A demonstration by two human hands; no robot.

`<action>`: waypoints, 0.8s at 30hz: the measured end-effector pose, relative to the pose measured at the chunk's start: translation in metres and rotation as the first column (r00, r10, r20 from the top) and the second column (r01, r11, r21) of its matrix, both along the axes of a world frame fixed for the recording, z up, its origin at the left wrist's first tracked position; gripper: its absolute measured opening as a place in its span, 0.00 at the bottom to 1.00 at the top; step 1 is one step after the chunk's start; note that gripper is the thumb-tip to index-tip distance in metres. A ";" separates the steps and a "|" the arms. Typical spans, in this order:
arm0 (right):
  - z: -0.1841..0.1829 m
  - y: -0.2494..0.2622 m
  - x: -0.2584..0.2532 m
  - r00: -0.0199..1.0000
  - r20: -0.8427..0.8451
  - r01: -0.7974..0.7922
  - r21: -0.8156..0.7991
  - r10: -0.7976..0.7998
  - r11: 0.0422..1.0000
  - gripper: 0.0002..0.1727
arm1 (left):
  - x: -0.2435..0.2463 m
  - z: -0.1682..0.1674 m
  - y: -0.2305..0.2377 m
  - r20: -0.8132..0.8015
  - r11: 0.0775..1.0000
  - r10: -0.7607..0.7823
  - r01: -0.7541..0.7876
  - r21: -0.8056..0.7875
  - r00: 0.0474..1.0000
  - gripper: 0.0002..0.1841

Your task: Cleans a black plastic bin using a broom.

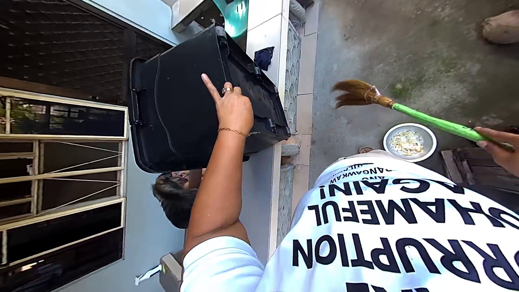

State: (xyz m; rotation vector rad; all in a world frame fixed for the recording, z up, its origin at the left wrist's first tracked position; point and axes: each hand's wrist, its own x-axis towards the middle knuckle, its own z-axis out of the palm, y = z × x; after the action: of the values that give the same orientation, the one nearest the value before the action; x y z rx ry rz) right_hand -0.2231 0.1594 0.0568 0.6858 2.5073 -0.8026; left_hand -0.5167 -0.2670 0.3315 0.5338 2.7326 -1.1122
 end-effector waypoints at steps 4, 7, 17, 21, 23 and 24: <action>-0.020 0.000 0.009 1.000 -0.029 0.009 -0.028 -0.010 1.000 0.22 | -0.011 -0.008 0.004 -0.028 1.000 -0.011 0.011 -0.019 1.000 0.10; -0.025 0.000 0.013 0.998 -0.052 0.020 -0.063 -0.024 0.998 0.21 | -0.014 -0.017 0.000 -0.047 0.999 -0.044 0.045 0.015 0.998 0.12; 0.044 -0.044 -0.025 0.604 -0.792 -0.304 -0.337 -0.094 0.891 0.23 | 0.066 -0.102 0.000 0.356 0.822 -0.045 -0.168 0.544 0.933 0.13; 0.018 -0.068 -0.043 0.719 -0.620 -0.463 -0.092 0.313 0.882 0.23 | 0.117 -0.208 -0.031 0.732 0.804 0.236 -0.552 0.223 0.639 0.22; 0.001 -0.067 -0.050 0.847 -0.233 -0.495 -0.023 0.477 0.869 0.21 | 0.134 -0.227 -0.048 0.756 0.791 0.251 -0.578 0.200 0.605 0.19; -0.004 -0.065 -0.054 0.877 -0.053 -0.479 0.000 0.478 0.878 0.21 | 0.137 -0.227 -0.055 0.754 0.766 0.237 -0.595 0.243 0.612 0.16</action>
State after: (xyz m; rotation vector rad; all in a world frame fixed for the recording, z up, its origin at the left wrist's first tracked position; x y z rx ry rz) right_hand -0.2775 0.0944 0.0524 0.0203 2.5490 -0.6528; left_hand -0.3799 -0.3224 0.1041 0.2192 2.2128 -0.0402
